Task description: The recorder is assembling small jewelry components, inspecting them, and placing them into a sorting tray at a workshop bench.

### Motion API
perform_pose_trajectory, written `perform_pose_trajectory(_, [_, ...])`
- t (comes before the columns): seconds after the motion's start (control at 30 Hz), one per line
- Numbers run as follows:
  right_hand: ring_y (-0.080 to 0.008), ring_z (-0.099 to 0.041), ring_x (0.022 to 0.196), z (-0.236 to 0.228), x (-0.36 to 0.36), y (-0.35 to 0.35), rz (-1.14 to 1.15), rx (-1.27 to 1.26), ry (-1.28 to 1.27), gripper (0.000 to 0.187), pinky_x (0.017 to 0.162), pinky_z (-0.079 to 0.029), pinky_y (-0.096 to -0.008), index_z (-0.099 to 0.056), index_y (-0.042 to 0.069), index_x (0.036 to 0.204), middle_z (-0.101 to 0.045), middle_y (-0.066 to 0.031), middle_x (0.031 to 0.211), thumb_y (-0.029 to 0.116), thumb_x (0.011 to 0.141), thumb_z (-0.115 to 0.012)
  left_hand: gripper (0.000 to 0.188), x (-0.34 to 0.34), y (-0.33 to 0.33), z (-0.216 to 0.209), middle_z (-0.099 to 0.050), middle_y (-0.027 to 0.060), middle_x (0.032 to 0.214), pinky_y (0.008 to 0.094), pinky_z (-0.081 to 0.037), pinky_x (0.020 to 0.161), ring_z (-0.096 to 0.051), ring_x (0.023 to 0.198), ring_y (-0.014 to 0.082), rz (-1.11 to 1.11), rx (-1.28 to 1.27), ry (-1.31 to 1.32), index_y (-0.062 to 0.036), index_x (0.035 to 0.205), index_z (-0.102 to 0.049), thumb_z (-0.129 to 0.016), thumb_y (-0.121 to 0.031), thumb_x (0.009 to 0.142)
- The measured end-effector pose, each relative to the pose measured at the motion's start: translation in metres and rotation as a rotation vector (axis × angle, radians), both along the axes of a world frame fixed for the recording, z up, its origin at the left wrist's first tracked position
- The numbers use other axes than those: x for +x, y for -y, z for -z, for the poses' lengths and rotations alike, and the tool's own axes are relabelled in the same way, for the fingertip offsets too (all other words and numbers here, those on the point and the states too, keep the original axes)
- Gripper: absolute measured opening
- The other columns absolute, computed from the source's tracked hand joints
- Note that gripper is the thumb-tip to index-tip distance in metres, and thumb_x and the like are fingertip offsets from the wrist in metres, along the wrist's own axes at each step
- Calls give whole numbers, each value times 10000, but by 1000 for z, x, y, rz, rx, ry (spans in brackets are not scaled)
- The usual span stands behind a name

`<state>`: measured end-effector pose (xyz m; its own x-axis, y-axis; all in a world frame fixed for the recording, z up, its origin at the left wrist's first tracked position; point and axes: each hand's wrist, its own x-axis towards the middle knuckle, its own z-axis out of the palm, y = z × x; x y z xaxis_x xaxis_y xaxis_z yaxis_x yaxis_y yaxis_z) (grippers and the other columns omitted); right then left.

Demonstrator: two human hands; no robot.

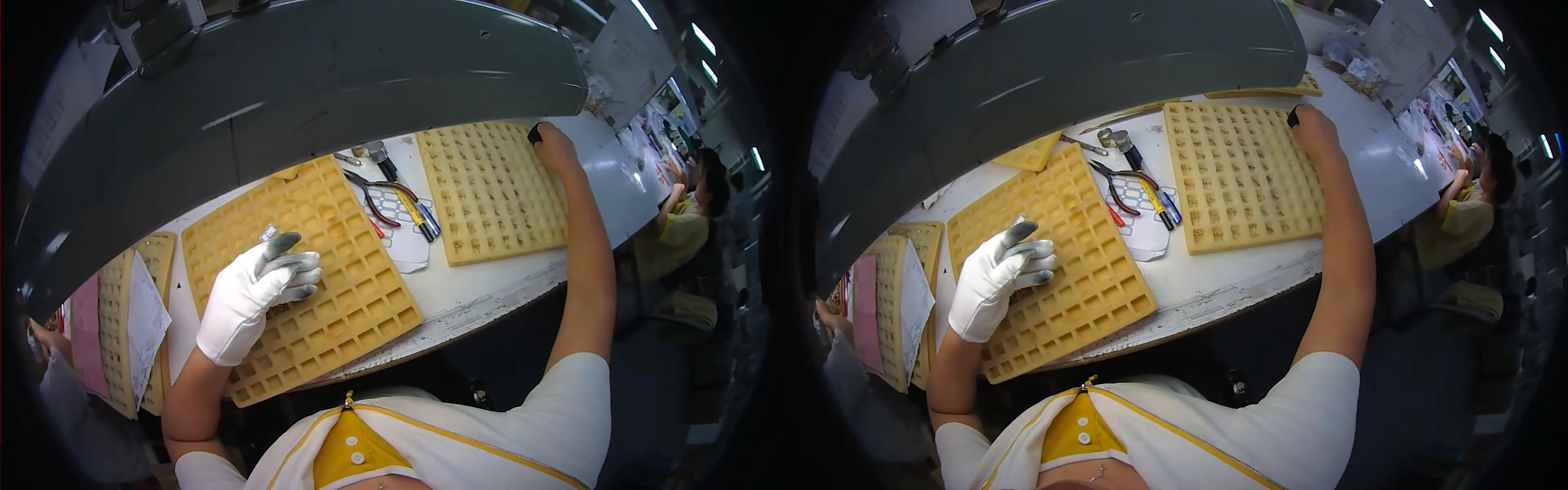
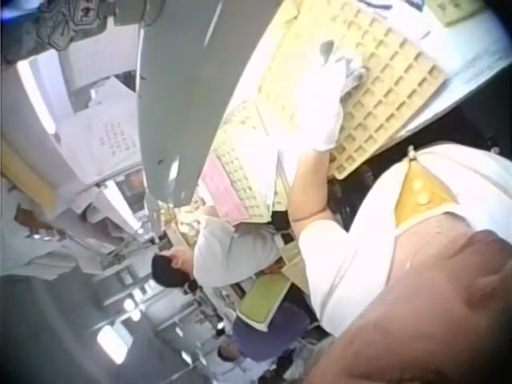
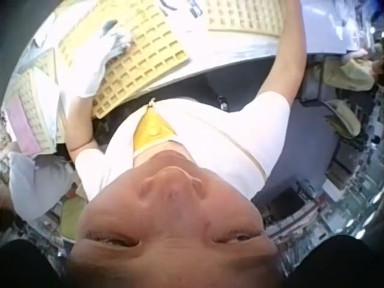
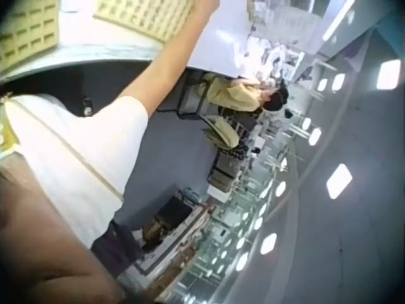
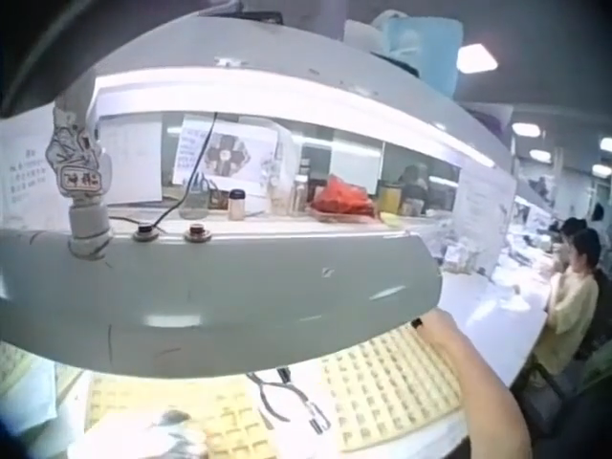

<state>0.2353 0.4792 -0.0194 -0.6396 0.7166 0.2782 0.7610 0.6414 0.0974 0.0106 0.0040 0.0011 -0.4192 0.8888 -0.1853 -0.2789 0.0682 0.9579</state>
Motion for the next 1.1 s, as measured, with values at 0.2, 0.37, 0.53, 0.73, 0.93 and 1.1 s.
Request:
perform_pose_trajectory(0.2, [-329,-578,949,-3,-10,-2,-43,24,135,189,800,-481,-441,-598,25,952,-586,-157,992,70,773,-559,592,1,-2,-1,-552,188,1189,328,-479,894,-592,1041,236,-2,-30,-44,78,1333,-335,-566,-263,907])
perform_pose_trajectory(0.37, [-337,-578,944,-4,-17,-1,-32,-19,155,197,801,-481,-441,-609,29,952,-597,-160,984,59,765,-553,613,2,-2,-3,-568,181,1175,317,-478,889,-599,1028,229,-12,-36,-59,79,1330,-345,-577,-288,898])
perform_pose_trajectory(0.53, [-329,-583,932,7,-14,-8,99,-87,-98,187,771,-485,-442,-626,39,943,-599,-163,993,90,773,-569,552,2,-3,-4,-567,185,1174,314,-477,889,-598,1024,223,-9,-39,-45,86,1318,-357,-560,-225,911])
perform_pose_trajectory(0.73, [-332,-584,921,19,-16,7,186,-48,-234,216,761,-481,-437,-621,25,970,-593,-149,1012,103,773,-579,487,3,-1,-4,-571,189,1167,316,-485,880,-599,1024,227,-28,-47,-74,92,1291,-389,-544,-184,920])
perform_pose_trajectory(0.93, [-364,-569,914,24,0,-13,169,-213,-263,245,796,-473,-427,-604,-18,1001,-569,-197,1027,75,778,-561,461,8,0,-5,-583,189,1156,311,-485,875,-605,1017,224,-24,-30,-105,97,1277,-404,-535,-169,924])
perform_pose_trajectory(1.1, [-387,-541,976,35,0,-11,16,-75,-176,274,836,-444,-424,-582,-22,1043,-554,-217,1052,7,785,-495,449,2,2,-5,-592,163,1153,306,-483,884,-602,1026,208,-82,23,-53,88,1278,-413,-529,-166,926])
